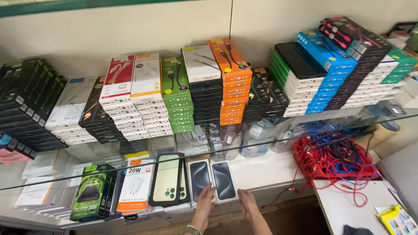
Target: The person wipes the surfaces of several small product boxes with a dark cloth. They pick up each box from a glass shelf, wipe it, and place it on a nearby counter. The boxes include phone packaging and other electronics accessories.
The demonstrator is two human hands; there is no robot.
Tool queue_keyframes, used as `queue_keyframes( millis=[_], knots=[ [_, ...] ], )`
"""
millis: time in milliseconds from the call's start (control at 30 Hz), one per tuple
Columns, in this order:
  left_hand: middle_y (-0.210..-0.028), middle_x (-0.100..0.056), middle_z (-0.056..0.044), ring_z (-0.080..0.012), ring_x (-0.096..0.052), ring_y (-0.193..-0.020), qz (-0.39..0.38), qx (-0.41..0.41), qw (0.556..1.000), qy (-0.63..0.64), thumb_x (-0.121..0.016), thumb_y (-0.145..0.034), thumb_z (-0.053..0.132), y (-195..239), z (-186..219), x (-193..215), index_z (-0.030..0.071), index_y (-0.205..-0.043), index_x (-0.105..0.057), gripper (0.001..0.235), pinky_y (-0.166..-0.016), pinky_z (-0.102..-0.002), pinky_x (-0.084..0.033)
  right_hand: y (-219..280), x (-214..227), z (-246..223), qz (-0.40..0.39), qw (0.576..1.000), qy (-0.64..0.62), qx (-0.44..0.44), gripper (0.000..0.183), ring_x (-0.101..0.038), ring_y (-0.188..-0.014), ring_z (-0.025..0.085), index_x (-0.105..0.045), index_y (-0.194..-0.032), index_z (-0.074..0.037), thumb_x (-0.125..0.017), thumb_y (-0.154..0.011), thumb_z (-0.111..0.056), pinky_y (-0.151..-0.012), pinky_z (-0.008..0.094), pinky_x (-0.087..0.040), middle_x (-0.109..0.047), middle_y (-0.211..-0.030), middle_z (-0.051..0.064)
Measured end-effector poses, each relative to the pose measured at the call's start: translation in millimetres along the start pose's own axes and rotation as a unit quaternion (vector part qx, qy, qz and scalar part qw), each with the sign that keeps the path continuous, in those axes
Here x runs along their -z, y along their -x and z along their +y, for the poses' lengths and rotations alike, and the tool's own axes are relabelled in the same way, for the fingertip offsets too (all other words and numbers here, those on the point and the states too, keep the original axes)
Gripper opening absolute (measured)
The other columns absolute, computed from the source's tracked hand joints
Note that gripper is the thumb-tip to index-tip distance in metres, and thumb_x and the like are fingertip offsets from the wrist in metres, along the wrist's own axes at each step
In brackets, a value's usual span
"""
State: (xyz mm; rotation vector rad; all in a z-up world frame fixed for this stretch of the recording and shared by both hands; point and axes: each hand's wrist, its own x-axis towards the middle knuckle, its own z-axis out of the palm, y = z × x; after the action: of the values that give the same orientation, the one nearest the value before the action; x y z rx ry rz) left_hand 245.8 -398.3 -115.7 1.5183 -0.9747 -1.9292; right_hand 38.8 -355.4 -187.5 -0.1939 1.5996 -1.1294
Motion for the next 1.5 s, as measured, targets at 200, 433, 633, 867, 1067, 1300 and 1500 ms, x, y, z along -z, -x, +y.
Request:
queue_keyframes(
  millis=[200,433,633,867,1067,1300,1500],
  knots=[
    [-0.134,-0.071,-0.001,-0.0239,-0.061,-0.124,-0.005,-0.043,0.997,0.057,-0.053,-0.097,0.035,-59,-36,-7,0.017,-0.141,-0.062,0.049,-0.099,-0.039,-0.050,-49,-16,31,0.046,0.997,0.052,-0.032,0.047,-0.061,-0.101,0.031,-0.060,-0.140,0.003,-0.054,-0.101,-0.023,-0.091,0.048,-0.053,-0.065,-0.127,0.017],
    [-0.124,-0.073,-0.011,-0.0249,-0.066,-0.112,-0.015,-0.054,0.996,0.068,-0.055,-0.096,0.034,-91,-65,-3,0.009,-0.138,-0.063,0.050,-0.093,-0.038,-0.056,-40,5,38,-0.043,0.986,-0.158,-0.026,0.035,-0.062,-0.097,0.024,-0.059,-0.134,-0.001,-0.054,-0.102,-0.014,-0.092,0.040,-0.057,-0.064,-0.112,0.015],
    [-0.141,-0.057,-0.023,-0.0343,-0.060,-0.124,-0.002,-0.009,0.991,0.133,-0.064,-0.091,0.047,-46,-34,-30,0.003,-0.151,-0.037,0.078,-0.104,-0.043,-0.052,43,86,-7,-0.102,0.983,-0.149,0.032,0.035,-0.066,-0.101,0.021,-0.065,-0.123,0.002,-0.050,-0.102,-0.021,-0.094,0.038,-0.056,-0.071,-0.108,0.011],
    [-0.130,-0.066,-0.026,-0.0353,-0.066,-0.114,-0.276,0.131,0.918,0.254,-0.051,-0.083,0.074,56,74,-101,-0.004,-0.144,-0.045,0.099,-0.098,-0.047,-0.051,163,198,-71,-0.018,0.989,-0.132,0.063,0.039,-0.065,-0.103,0.020,-0.067,-0.121,0.001,-0.051,-0.100,-0.027,-0.096,0.037,-0.050,-0.071,-0.110,0.009],
    [-0.120,-0.072,-0.008,-0.0210,-0.068,-0.109,-0.344,0.147,0.926,0.053,-0.060,-0.093,0.042,100,65,-188,0.004,-0.135,-0.059,0.056,-0.099,-0.043,-0.053,223,261,-96,0.175,0.965,-0.016,0.196,0.049,-0.058,-0.126,0.023,-0.061,-0.135,-0.010,-0.055,-0.095,-0.038,-0.109,0.035,-0.040,-0.064,-0.134,0.011],
    [-0.115,-0.076,-0.008,-0.0231,-0.071,-0.107,-0.313,0.136,0.930,0.132,-0.059,-0.090,0.032,110,32,-225,0.006,-0.130,-0.061,0.047,-0.100,-0.042,-0.052,262,316,-47,0.324,0.794,0.515,-0.003,0.071,-0.032,-0.142,0.038,-0.053,-0.141,-0.032,-0.087,-0.078,-0.036,-0.107,0.045,-0.040,-0.035,-0.163,0.007],
    [-0.129,-0.065,-0.006,-0.0206,-0.066,-0.113,-0.261,0.079,0.958,0.090,-0.058,-0.088,0.019,134,17,-260,0.016,-0.142,-0.048,0.054,-0.097,-0.047,-0.055,251,320,-71,0.294,0.908,-0.008,0.299,0.043,-0.072,-0.100,0.035,-0.060,-0.127,-0.010,-0.070,-0.086,-0.020,-0.087,0.044,-0.057,-0.075,-0.109,0.018]
  ],
)
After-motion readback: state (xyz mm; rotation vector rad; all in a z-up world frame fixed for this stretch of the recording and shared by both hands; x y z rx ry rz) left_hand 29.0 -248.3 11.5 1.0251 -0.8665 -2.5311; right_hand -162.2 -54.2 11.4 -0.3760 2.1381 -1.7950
